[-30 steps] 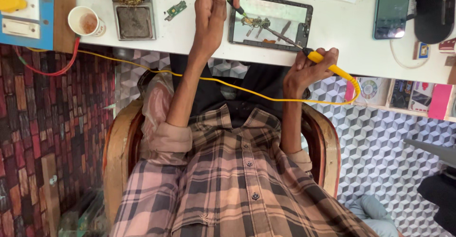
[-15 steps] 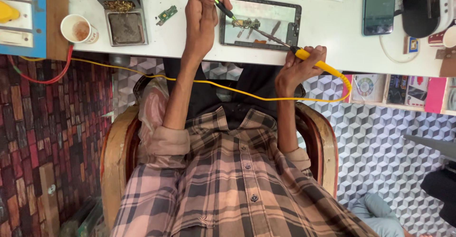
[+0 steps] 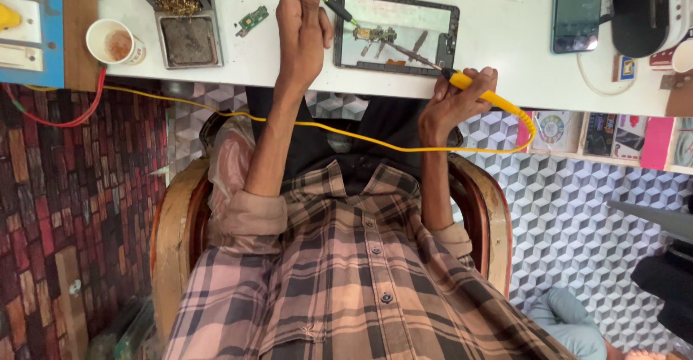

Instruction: The person uses a soldering iron and tweezers to work on a small electronic component held in a clamp. They repeatedly apply heat and solder to the component while seated at a cluttered workbench.

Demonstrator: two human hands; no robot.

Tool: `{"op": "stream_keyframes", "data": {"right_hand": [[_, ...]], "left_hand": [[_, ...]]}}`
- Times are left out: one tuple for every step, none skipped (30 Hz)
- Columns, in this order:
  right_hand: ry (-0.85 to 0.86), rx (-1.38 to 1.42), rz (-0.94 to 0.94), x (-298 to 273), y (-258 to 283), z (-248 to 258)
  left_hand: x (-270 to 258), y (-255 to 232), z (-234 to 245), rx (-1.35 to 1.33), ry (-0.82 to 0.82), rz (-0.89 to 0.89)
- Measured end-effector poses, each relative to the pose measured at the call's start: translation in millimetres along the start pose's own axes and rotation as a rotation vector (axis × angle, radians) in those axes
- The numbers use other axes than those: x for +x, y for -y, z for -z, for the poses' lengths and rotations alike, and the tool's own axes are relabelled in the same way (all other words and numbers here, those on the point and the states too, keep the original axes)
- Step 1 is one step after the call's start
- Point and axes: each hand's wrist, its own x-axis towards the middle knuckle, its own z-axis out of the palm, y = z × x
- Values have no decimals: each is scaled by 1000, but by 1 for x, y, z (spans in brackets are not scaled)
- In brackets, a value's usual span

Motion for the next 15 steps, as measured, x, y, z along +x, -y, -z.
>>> {"op": "stream_keyframes", "data": {"right_hand": [[44,-32,24,0,0,1],[90,-60,52,1,-2,0],[95,-63,61,2,-4,-1],[98,-71,69,2,-5,1],[101,-79,76,2,-6,3],[98,-78,76,2,-7,3],[96,-77,76,2,-8,4],[95,-75,78,3,-8,6],[97,-25,52,5,-7,7],[98,23,23,7,-4,10],[99,71,-5,9,-1,13],[131,53,6,15,1,13],[163,36,17,22,5,13],[191,10,27,27,11,16],[242,-36,80,30,16,18]], "left_hand": [[-1,0,0,18,20,-12],[1,1,0,34,42,-30],[2,2,0,48,40,-20],[1,3,-1,60,37,-6],[-1,3,-2,72,35,8],[-1,4,-1,63,35,0],[-2,5,0,55,36,-7],[-2,6,0,45,35,-17],[-2,7,0,61,34,-8],[-3,7,0,77,30,4],[-5,8,0,93,27,17],[-3,8,1,102,28,13],[-1,9,2,110,29,9],[-4,9,1,114,30,15],[-7,9,1,117,32,11]]}}
